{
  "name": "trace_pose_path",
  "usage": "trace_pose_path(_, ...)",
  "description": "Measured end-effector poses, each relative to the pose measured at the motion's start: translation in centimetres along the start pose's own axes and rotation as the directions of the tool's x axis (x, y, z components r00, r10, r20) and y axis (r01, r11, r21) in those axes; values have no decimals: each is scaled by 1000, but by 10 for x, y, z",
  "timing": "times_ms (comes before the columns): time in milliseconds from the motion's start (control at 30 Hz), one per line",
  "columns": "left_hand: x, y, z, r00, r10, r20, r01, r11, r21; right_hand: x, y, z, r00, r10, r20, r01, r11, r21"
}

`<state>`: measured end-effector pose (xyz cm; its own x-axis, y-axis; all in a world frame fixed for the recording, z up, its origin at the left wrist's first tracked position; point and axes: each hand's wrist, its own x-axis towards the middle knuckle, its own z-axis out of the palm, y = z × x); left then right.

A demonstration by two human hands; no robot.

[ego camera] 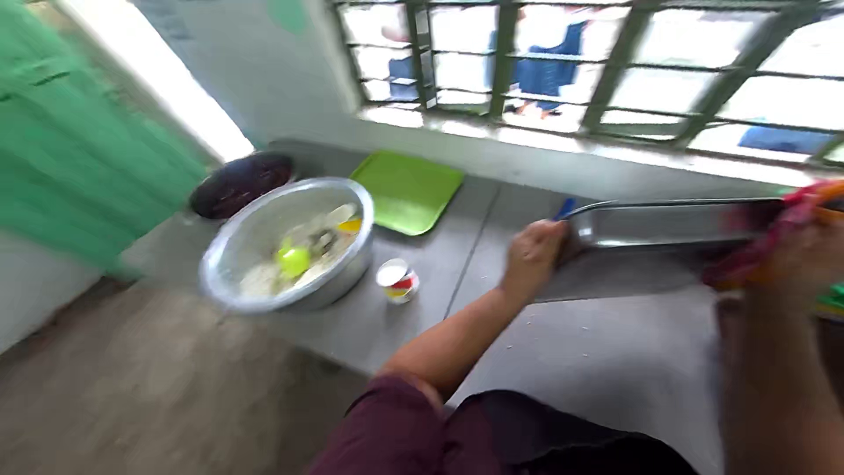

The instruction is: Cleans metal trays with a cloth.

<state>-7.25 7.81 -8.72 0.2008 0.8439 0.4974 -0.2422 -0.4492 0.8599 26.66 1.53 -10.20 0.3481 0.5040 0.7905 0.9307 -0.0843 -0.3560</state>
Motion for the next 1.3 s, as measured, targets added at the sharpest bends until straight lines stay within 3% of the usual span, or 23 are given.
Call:
trace_pose_path(33, -4, -5, -4, 1000, 5, 14, -5, 1000, 27, 8, -16, -12, 975, 219, 39, -220, 975, 41)
trace_pose_path(100, -8, -10, -3, 1000, 9, 8, -9, 998, 59, 11, -41, -14, 935, 352, 38, -353, 921, 162)
trace_pose_path(133, -8, -10, 2, 1000, -2, -10, 3, 998, 57, 4, -60, -10, 962, 272, 19, -269, 936, 225)
trace_pose_path(167, -7, -9, 9, 999, -28, -31, 30, 998, 51, -9, -81, -1, 994, 97, -43, -82, 960, 268)
trace_pose_path(233, -5, -4, 19, 996, -68, -51, 69, 997, 17, -33, -128, 16, 962, -225, -154, 261, 923, 283)
trace_pose_path(267, -6, -1, 21, 996, -77, -52, 77, 997, 0, -38, -142, 18, 938, -303, -166, 338, 907, 251)
trace_pose_path(333, -8, 13, 20, 993, -87, -81, 86, 996, -20, -29, -138, 11, 930, -311, -195, 343, 926, 158)
trace_pose_path(400, -10, 28, 14, 988, -93, -124, 83, 993, -85, -5, -98, -7, 962, -191, -194, 212, 973, 93)
trace_pose_path(467, -16, 35, 2, 991, -49, -126, 27, 985, -170, 23, -43, -30, 990, 76, -116, -63, 992, 107)
trace_pose_path(500, -18, 36, -4, 993, -23, -119, -1, 980, -199, 37, -18, -39, 970, 231, -77, -212, 958, 192)
trace_pose_path(567, -21, 32, -11, 992, -24, -123, -10, 963, -268, 55, 8, -59, 864, 495, 98, -486, 763, 426)
trace_pose_path(667, -15, 5, -24, 990, -97, -101, 59, 943, -327, 69, 11, -75, 817, 530, 228, -534, 547, 645)
trace_pose_path(733, -9, -31, -49, 986, -157, 51, 164, 966, -199, 83, -6, -91, 821, 542, 179, -535, 622, 572)
trace_pose_path(800, 0, -55, -77, 921, -306, 243, 306, 951, 35, 93, -37, -115, 844, 506, 178, -531, 741, 412)
trace_pose_path(833, 8, -57, -83, 878, -341, 335, 306, 939, 156, 95, -60, -126, 867, 461, 190, -499, 789, 358)
trace_pose_path(900, 24, -42, -71, 787, -304, 537, 162, 941, 296, 91, -103, -132, 936, 293, 196, -341, 893, 293)
trace_pose_path(1000, 15, -2, -5, 762, 13, 648, -167, 970, 176, 64, -166, -114, 971, -115, 208, 87, 987, 138)
trace_pose_path(1067, -6, 1, 39, 876, 218, 431, -216, 975, -55, 41, -193, -84, 897, -435, 77, 422, 895, 141)
trace_pose_path(1133, -19, -6, 61, 956, 230, 183, -176, 946, -271, 26, -201, -67, 777, -628, 37, 613, 769, 183)
trace_pose_path(1200, -20, -6, 65, 975, 208, 79, -176, 938, -299, 26, -186, -57, 698, -716, 20, 695, 683, 224)
trace_pose_path(1233, -16, 0, 65, 986, 164, 39, -149, 955, -256, 28, -175, -53, 697, -716, 22, 695, 683, 224)
trace_pose_path(1300, -9, 13, 60, 999, 38, -16, -41, 973, -229, 38, -143, -47, 766, -643, 6, 629, 751, 204)
